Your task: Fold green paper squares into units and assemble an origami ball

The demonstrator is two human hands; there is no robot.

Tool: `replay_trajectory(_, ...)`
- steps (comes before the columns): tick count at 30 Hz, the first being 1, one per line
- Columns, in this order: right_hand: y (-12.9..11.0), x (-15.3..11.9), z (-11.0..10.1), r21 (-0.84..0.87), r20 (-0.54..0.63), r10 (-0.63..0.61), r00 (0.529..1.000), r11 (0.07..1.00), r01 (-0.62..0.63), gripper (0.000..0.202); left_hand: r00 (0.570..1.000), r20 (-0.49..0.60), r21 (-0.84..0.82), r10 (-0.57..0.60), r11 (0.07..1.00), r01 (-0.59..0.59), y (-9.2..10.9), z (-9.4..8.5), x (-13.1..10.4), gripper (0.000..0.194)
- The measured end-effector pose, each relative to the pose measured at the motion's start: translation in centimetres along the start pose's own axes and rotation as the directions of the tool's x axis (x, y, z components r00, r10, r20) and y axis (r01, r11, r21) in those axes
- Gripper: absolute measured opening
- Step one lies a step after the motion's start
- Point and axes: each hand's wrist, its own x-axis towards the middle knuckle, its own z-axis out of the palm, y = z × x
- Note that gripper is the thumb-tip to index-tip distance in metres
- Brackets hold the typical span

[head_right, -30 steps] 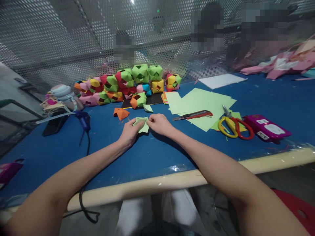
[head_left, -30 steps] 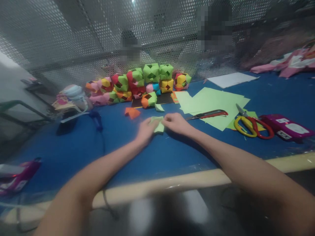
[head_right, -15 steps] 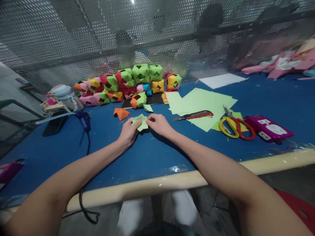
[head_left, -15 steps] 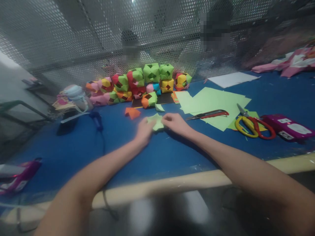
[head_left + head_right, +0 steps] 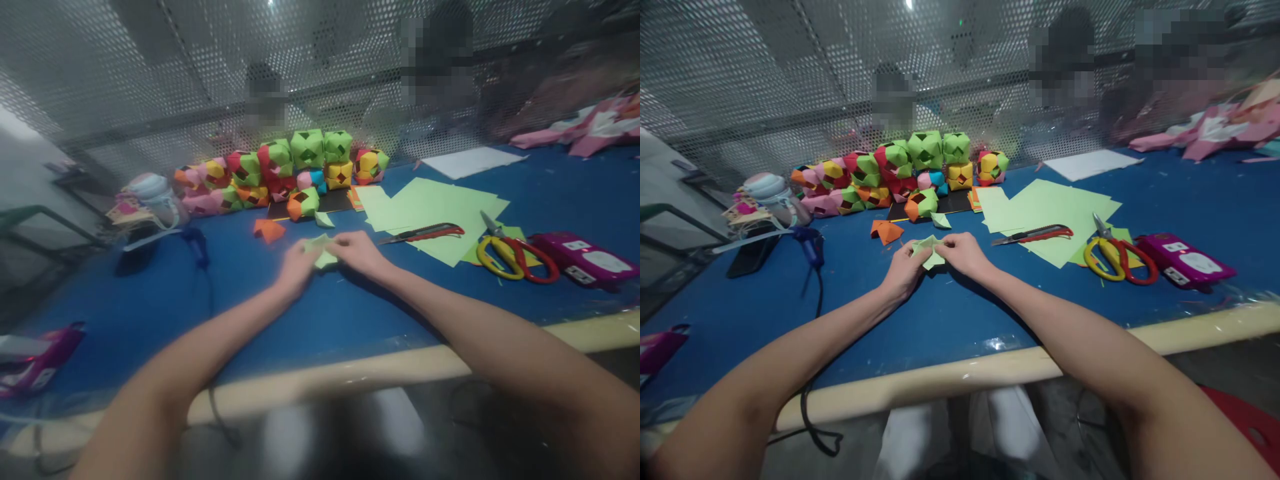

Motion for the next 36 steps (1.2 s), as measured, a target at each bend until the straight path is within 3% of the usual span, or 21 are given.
replay_trajectory(6, -0.03, -0.11, 0.28, 0.032, -0.05, 0.04, 0.998, 0.999, -0.039, 0.023, 0.999, 0.032, -0.013, 0.015, 1.0, -0.015, -0.11, 0.07, 0.04, 0.025)
replay_trajectory(14, -0.25, -0.29, 0.48, 0.072, -0.083, 0.065, 0.994, 0.996, -0.059, 0.024, 0.996, -0.023, 0.029, 0.081, 0.996, -0.08, -0.44, -0.12, -0.18, 0.028)
replay_trajectory(22, -0.43, -0.41, 0.51, 0.109, -0.022, 0.07, 0.997, 0.992, -0.067, 0.025, 0.997, -0.078, -0.049, 0.008, 0.999, -0.012, -0.66, -0.06, 0.0, 0.03)
replay_trajectory(27, -0.73, -0.22, -0.17, 0.119, -0.009, 0.054, 0.998, 0.992, -0.053, 0.031, 0.999, -0.044, -0.049, -0.017, 0.999, 0.015, -0.36, 0.13, -0.04, 0.028)
replay_trajectory(32, -0.55, -0.24, -0.12, 0.034, -0.025, -0.021, 0.999, 0.999, 0.022, 0.022, 1.0, 0.008, 0.107, 0.03, 0.994, -0.03, -0.32, -0.12, -0.28, 0.027)
replay_trajectory(36, -0.44, -0.4, 0.05, 0.013, -0.054, -0.053, 0.997, 0.998, 0.054, 0.021, 0.999, 0.045, 0.111, 0.025, 0.993, -0.03, -0.2, -0.15, -0.38, 0.031)
